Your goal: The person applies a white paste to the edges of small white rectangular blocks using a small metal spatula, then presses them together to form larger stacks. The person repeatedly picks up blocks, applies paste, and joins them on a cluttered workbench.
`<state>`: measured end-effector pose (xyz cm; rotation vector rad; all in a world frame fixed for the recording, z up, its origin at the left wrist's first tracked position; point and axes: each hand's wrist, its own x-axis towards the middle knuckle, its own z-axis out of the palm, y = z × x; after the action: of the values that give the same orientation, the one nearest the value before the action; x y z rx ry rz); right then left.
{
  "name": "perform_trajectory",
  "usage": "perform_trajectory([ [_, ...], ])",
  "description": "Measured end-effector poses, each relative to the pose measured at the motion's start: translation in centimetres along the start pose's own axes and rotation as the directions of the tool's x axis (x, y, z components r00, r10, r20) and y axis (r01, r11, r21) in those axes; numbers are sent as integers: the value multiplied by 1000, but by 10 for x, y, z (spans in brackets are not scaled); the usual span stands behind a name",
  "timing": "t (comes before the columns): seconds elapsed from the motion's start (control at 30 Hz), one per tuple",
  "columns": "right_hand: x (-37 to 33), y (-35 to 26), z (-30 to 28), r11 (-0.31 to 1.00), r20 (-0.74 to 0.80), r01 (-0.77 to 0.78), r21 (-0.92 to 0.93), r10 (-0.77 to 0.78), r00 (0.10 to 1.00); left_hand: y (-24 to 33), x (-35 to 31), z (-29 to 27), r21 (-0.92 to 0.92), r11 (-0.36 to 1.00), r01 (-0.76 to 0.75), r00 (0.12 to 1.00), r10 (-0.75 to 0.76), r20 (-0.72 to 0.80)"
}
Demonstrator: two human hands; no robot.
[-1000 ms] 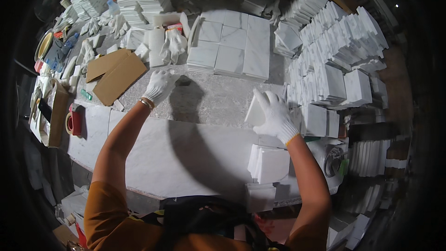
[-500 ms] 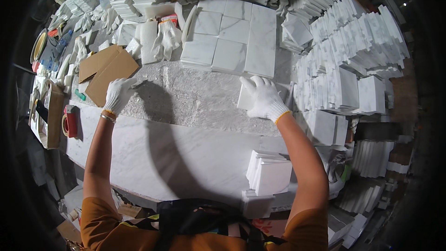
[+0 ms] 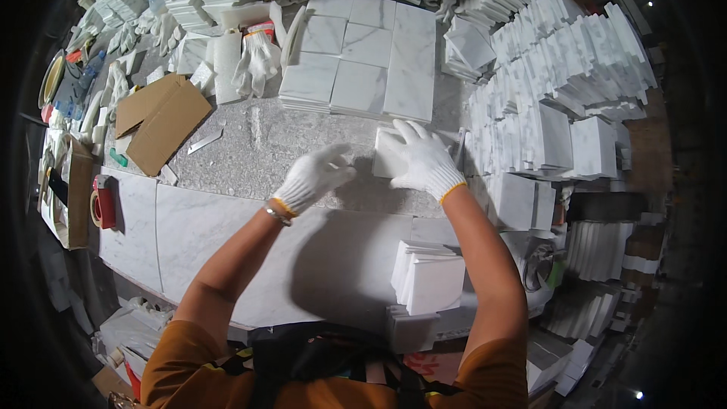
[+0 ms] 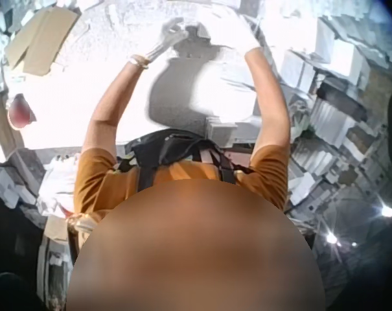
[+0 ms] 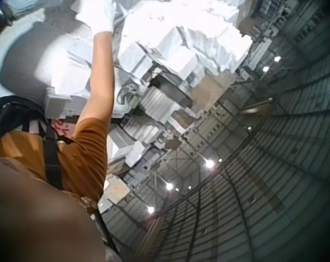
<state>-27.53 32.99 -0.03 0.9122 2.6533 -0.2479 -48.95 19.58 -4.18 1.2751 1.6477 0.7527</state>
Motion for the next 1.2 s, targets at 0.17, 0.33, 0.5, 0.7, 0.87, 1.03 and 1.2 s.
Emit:
perform_trajectory([
  [0.17, -39, 15, 14, 928, -156, -193, 317, 252, 955, 14, 18, 38, 106, 994, -29, 995, 18, 99],
  [0.33, -44, 10, 32, 889, 28, -350, 296, 358, 933, 26, 28, 52, 418, 908, 1, 998, -26, 54],
  [0.5, -39, 18, 48, 925, -80, -280, 258, 309, 948, 12, 38, 61, 495, 867, -63, 998, 59, 23],
  [0.7, -36, 21, 44, 941, -104, -245, 234, 275, 956, 1, 47, 64, 440, 889, -124, 991, 133, 10],
  [0.87, -40, 26, 53, 974, -226, -156, 167, 192, 955, 5, 46, 63, 504, 851, -144, 988, 156, 19],
  [1.03, -40, 28, 55, 994, -263, -105, 24, 108, 959, 9, 46, 65, 528, 840, -123, 991, 137, 14],
  [1.2, -39, 29, 62, 988, -290, -72, -134, 30, 956, 4, 48, 69, 562, 819, -119, 988, 156, -18],
])
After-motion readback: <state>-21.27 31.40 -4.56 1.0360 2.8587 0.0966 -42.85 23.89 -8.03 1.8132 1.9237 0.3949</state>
